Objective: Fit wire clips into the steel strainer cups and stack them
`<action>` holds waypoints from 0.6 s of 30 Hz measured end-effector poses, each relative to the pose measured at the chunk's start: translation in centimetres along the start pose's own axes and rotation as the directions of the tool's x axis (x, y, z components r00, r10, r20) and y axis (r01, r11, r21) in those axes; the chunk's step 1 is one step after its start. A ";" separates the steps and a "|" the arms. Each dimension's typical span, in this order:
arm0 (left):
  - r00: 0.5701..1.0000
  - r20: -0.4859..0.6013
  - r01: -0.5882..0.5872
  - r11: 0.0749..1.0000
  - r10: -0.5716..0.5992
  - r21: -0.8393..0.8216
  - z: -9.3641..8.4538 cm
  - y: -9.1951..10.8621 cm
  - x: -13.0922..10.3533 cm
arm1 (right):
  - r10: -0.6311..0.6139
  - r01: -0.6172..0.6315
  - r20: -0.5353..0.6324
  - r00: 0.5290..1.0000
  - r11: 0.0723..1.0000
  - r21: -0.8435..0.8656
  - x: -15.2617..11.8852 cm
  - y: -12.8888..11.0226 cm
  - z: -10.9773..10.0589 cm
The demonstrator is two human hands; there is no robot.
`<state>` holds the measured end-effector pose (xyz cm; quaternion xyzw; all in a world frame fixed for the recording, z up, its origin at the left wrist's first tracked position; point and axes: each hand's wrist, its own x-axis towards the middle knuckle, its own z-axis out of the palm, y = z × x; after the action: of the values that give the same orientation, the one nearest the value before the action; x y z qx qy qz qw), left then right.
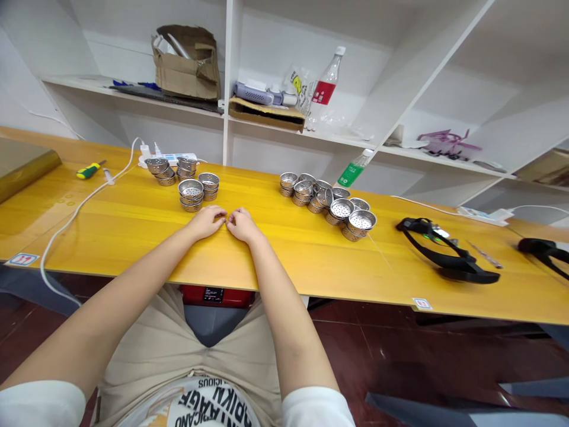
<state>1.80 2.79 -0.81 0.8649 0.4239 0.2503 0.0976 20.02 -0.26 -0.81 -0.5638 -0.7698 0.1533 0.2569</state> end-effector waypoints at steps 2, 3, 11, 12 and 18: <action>1.000 0.007 -0.004 1.000 0.004 0.005 0.0 0.2 0.0 | -0.016 0.016 -0.009 1.000 0.999 0.034 0.1 0.1 0.3; 1.000 0.008 -0.004 1.000 0.004 0.007 0.0 0.3 0.1 | -0.021 0.022 -0.013 1.000 0.999 0.044 0.1 0.1 0.4; 1.000 -0.014 -0.003 1.000 0.003 -0.012 0.0 0.4 0.1 | -0.016 0.018 -0.025 1.000 0.997 0.080 0.2 0.1 0.3; 1.000 -0.016 -0.005 1.000 0.004 -0.012 0.0 0.4 0.1 | -0.014 0.016 -0.027 1.000 0.997 0.078 0.2 0.0 0.3; 1.000 -0.008 -0.016 0.999 0.016 -0.034 0.0 0.4 0.1 | -0.021 0.024 -0.036 0.999 0.996 0.084 0.2 -0.3 0.5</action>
<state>2.10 2.63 -0.65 0.8656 0.4128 0.2616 0.1089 19.50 -0.13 -1.01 -0.5465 -0.7643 0.1729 0.2955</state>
